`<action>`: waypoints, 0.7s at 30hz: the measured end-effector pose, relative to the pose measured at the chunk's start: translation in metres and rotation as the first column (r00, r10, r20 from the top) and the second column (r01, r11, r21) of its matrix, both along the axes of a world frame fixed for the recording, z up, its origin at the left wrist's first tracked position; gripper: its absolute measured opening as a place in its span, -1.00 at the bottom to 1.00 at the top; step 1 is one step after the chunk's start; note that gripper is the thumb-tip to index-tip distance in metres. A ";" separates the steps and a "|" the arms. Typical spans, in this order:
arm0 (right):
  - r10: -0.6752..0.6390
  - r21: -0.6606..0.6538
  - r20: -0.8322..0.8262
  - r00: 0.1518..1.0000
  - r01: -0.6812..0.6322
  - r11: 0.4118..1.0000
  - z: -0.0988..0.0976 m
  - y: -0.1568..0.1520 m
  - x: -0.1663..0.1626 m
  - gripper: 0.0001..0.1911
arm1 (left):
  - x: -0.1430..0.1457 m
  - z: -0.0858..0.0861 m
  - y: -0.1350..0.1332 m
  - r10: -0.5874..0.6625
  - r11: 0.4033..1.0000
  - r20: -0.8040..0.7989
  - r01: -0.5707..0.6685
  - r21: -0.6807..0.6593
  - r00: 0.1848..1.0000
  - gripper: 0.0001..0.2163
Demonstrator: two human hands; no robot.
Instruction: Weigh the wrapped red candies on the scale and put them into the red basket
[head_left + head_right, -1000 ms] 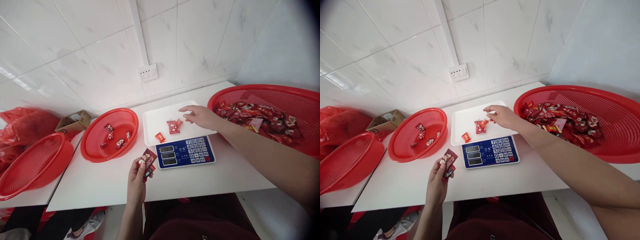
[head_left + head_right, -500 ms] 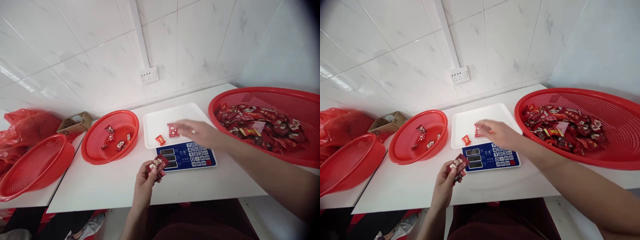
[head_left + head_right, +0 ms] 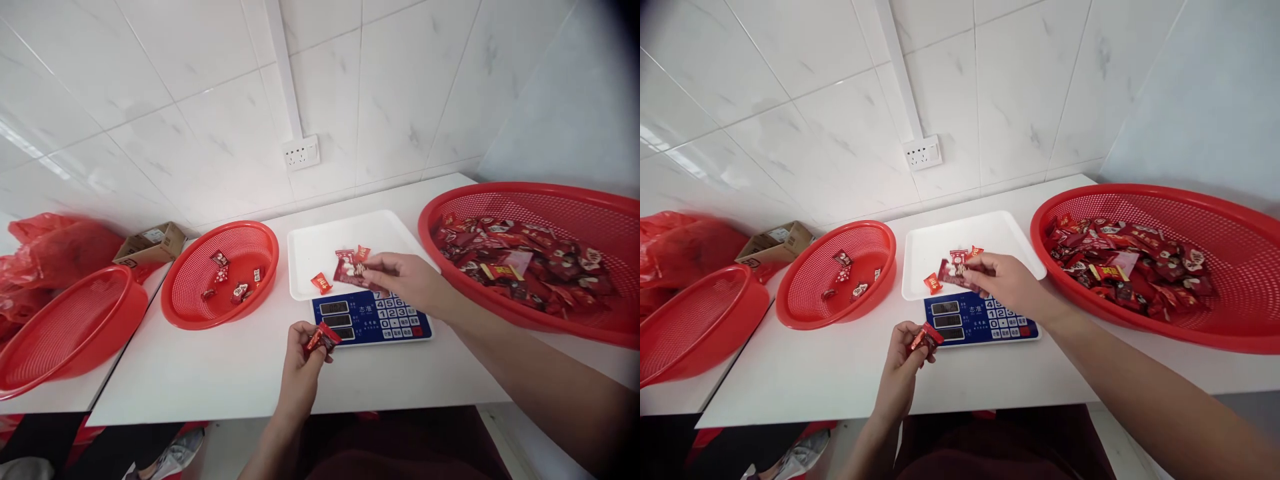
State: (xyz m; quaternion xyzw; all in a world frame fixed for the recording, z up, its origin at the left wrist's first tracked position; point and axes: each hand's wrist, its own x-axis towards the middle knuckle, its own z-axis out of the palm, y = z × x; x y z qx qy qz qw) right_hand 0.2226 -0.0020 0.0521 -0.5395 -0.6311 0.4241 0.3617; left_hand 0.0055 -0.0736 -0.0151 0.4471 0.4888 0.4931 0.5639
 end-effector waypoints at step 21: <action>0.228 -0.053 0.234 0.945 -0.222 0.974 -0.015 -0.048 -0.006 -0.75 | -0.003 0.007 0.000 -0.162 0.984 -0.116 0.170 0.058 0.980 -0.76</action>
